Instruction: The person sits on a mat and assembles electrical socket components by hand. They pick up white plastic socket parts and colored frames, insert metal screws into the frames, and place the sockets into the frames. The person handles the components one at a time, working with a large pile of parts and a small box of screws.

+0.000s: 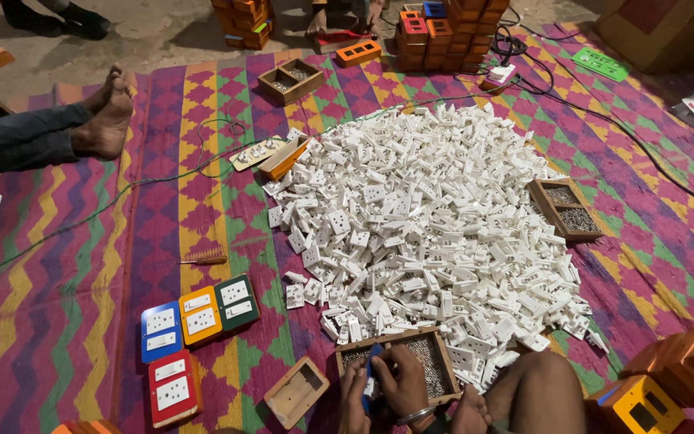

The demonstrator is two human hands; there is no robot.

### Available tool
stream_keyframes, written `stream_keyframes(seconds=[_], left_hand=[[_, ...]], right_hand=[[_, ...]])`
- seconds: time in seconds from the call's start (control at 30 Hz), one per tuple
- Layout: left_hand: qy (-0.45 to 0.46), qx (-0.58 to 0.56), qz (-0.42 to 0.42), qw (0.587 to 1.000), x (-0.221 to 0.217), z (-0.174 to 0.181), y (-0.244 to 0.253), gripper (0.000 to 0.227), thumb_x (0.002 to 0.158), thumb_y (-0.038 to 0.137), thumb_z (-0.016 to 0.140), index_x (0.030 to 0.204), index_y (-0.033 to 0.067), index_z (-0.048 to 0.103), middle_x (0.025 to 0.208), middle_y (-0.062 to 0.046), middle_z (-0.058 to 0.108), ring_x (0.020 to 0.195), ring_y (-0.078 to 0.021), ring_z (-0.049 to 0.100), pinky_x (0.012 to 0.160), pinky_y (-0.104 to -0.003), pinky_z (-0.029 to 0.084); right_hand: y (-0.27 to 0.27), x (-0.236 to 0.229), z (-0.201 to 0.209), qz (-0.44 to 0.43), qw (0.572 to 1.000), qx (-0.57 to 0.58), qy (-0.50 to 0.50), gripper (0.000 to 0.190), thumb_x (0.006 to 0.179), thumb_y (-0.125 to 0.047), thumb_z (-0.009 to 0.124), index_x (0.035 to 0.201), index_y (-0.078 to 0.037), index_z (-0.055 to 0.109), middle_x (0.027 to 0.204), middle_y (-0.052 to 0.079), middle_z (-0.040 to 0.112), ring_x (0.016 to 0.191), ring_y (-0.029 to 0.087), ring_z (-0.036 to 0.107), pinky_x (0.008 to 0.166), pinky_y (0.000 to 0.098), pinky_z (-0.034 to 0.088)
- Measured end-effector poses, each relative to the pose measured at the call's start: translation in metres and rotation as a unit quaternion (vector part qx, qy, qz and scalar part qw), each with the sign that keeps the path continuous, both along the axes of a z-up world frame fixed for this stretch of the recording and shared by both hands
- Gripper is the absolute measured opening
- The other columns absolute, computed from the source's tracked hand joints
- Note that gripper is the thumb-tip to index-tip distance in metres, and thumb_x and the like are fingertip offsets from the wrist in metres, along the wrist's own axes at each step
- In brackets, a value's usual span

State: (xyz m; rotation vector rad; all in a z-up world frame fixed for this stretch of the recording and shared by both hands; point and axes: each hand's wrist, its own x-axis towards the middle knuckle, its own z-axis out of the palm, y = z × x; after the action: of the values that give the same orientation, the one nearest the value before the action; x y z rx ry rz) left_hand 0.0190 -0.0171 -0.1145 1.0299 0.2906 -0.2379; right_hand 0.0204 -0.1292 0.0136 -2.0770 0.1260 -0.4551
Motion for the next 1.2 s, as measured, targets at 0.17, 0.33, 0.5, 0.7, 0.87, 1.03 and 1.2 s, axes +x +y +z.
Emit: stream_keyframes(seconds=[0.17, 0.33, 0.5, 0.7, 0.87, 1.03, 1.2], left_hand=[[-0.005, -0.028, -0.006, 1.000, -0.001, 0.013, -0.002, 0.042, 0.097, 0.031, 0.054, 0.126, 0.0009, 0.062, 0.120, -0.014, 0.060, 0.113, -0.0228, 0.057, 0.100, -0.036, 0.045], [0.036, -0.005, -0.012, 0.999, -0.001, 0.022, 0.001, 0.044, 0.097, 0.032, 0.051, 0.129, 0.0035, 0.062, 0.122, -0.011, 0.059, 0.117, -0.0223, 0.058, 0.102, -0.036, 0.044], [0.026, -0.033, -0.021, 0.999, 0.000, 0.013, 0.001, 0.045, 0.097, 0.033, 0.051, 0.130, 0.0038, 0.060, 0.119, -0.014, 0.064, 0.114, -0.0225, 0.060, 0.099, -0.035, 0.046], [0.007, -0.064, -0.044, 0.997, -0.002, -0.008, -0.005, 0.043, 0.098, 0.033, 0.054, 0.127, 0.0020, 0.059, 0.112, -0.014, 0.063, 0.101, -0.0223, 0.060, 0.090, -0.036, 0.049], [-0.024, -0.037, -0.019, 0.999, 0.002, -0.013, -0.003, 0.041, 0.097, 0.032, 0.052, 0.126, 0.0040, 0.061, 0.114, -0.012, 0.065, 0.106, -0.0188, 0.062, 0.095, -0.031, 0.048], [0.016, -0.079, -0.037, 0.996, -0.002, -0.014, -0.005, 0.044, 0.094, 0.034, 0.054, 0.126, 0.0037, 0.059, 0.108, -0.011, 0.064, 0.099, -0.0208, 0.060, 0.088, -0.036, 0.049], [-0.045, 0.057, -0.043, 0.996, 0.004, -0.018, -0.005, 0.047, 0.092, 0.037, 0.057, 0.123, 0.0027, 0.066, 0.099, -0.008, 0.064, 0.090, -0.0155, 0.054, 0.084, -0.030, 0.045]], right_hand=[[0.004, 0.003, -0.002, -0.026, 0.999, 0.008, 0.033, 0.020, 0.085, -0.021, 0.077, 0.080, -0.004, 0.067, 0.068, 0.006, 0.065, 0.058, 0.020, 0.062, 0.053, 0.0329, 0.049], [0.001, 0.005, 0.001, -0.014, 0.998, 0.023, 0.062, 0.026, 0.086, -0.024, 0.076, 0.079, -0.003, 0.063, 0.065, 0.008, 0.061, 0.055, 0.022, 0.057, 0.052, 0.0353, 0.046], [-0.007, -0.001, 0.001, 0.061, 0.997, -0.034, -0.024, 0.019, 0.085, -0.019, 0.075, 0.081, -0.003, 0.065, 0.070, 0.009, 0.059, 0.059, 0.021, 0.058, 0.053, 0.0350, 0.046], [-0.008, 0.007, -0.011, -0.006, 0.992, 0.088, 0.091, 0.022, 0.089, -0.023, 0.072, 0.085, -0.003, 0.064, 0.068, 0.008, 0.068, 0.059, 0.017, 0.066, 0.056, 0.0306, 0.051], [-0.015, 0.007, -0.014, 0.048, 0.990, 0.112, 0.077, 0.020, 0.087, -0.021, 0.075, 0.088, -0.003, 0.067, 0.075, 0.004, 0.072, 0.062, 0.011, 0.067, 0.054, 0.0270, 0.052], [-0.017, 0.009, -0.018, 0.015, 0.972, 0.205, 0.112, 0.020, 0.086, -0.018, 0.075, 0.093, -0.003, 0.064, 0.073, 0.005, 0.070, 0.061, 0.011, 0.065, 0.055, 0.0265, 0.053], [-0.023, 0.009, -0.023, 0.028, 0.973, 0.207, 0.102, 0.018, 0.083, -0.011, 0.073, 0.095, -0.004, 0.061, 0.075, 0.002, 0.066, 0.063, 0.010, 0.062, 0.056, 0.0265, 0.053]])
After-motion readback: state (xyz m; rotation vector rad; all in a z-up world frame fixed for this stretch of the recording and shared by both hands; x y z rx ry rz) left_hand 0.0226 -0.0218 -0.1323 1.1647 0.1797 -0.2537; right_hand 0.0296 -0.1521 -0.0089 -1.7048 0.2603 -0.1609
